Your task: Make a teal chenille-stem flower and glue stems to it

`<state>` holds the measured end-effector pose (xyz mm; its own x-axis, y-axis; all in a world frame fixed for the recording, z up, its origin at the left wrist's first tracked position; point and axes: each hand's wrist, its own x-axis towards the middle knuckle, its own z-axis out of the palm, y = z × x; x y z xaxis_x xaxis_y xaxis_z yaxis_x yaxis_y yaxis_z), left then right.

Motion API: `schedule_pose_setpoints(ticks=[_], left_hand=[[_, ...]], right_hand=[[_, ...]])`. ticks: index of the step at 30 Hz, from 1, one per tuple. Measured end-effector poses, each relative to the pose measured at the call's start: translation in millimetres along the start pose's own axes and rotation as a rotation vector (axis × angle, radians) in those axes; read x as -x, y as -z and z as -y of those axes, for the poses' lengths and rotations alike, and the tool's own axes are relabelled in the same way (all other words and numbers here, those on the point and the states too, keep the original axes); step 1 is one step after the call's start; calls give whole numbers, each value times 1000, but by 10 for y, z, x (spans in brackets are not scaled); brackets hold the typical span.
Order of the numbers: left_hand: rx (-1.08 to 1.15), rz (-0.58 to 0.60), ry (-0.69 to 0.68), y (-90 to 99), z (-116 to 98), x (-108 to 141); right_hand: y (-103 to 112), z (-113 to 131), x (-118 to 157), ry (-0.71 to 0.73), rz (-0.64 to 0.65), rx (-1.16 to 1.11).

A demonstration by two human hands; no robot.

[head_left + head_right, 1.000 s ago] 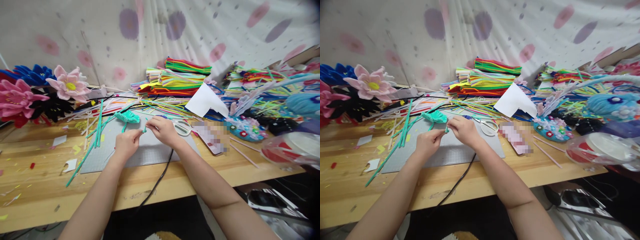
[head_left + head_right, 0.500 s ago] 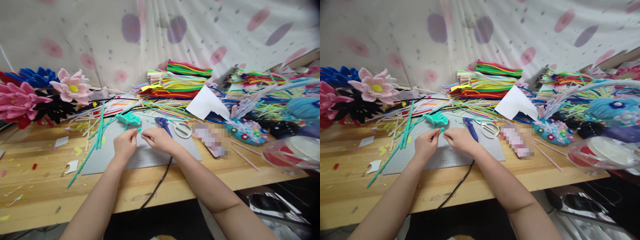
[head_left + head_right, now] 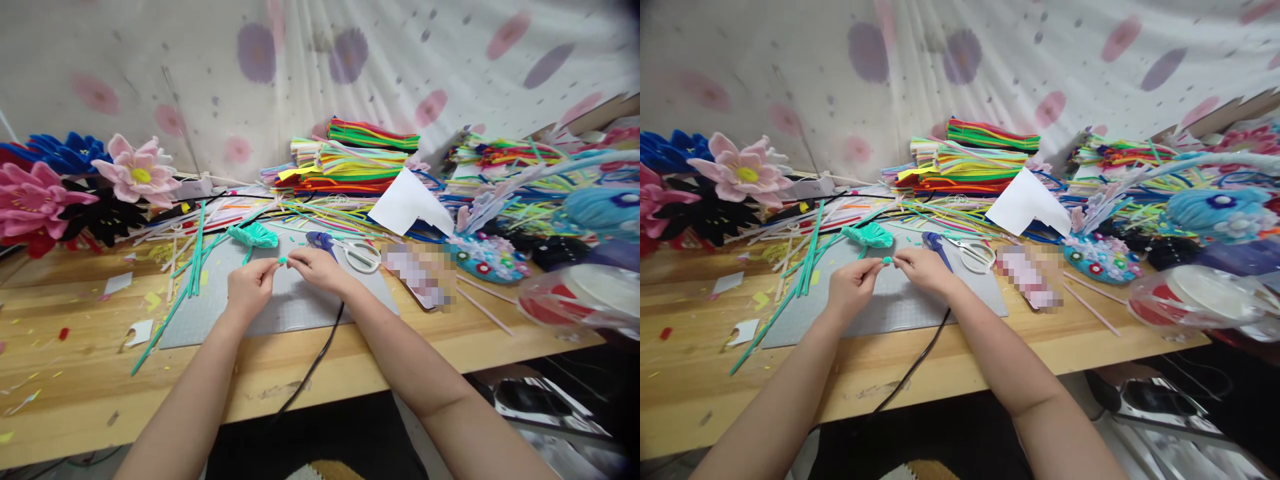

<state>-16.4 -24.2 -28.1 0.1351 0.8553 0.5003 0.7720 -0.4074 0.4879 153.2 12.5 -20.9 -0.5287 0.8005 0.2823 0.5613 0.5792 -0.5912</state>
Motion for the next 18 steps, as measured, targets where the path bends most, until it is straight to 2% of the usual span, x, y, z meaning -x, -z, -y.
schedule_pose_setpoints(ticks=[4,8,10,13,15,18], left_hand=[[-140,-39,167,-9,-19,-9],[-289,70,111,-27,-37,-7],[-292,115,35,-31,-32,-4],[-181,131,-85,-26,-12,-2],[-56,108,-118,-20,-2,0],[69,10,-48,-18,-6,4]], right_hand=[[23,136,59,146,22,64],[55,177,82,228,-98,105],[57,131,66,199,-174,65],[37,41,22,94,-248,-22],[22,9,0,19,-227,-55],[25,33,3,-25,-104,-51]])
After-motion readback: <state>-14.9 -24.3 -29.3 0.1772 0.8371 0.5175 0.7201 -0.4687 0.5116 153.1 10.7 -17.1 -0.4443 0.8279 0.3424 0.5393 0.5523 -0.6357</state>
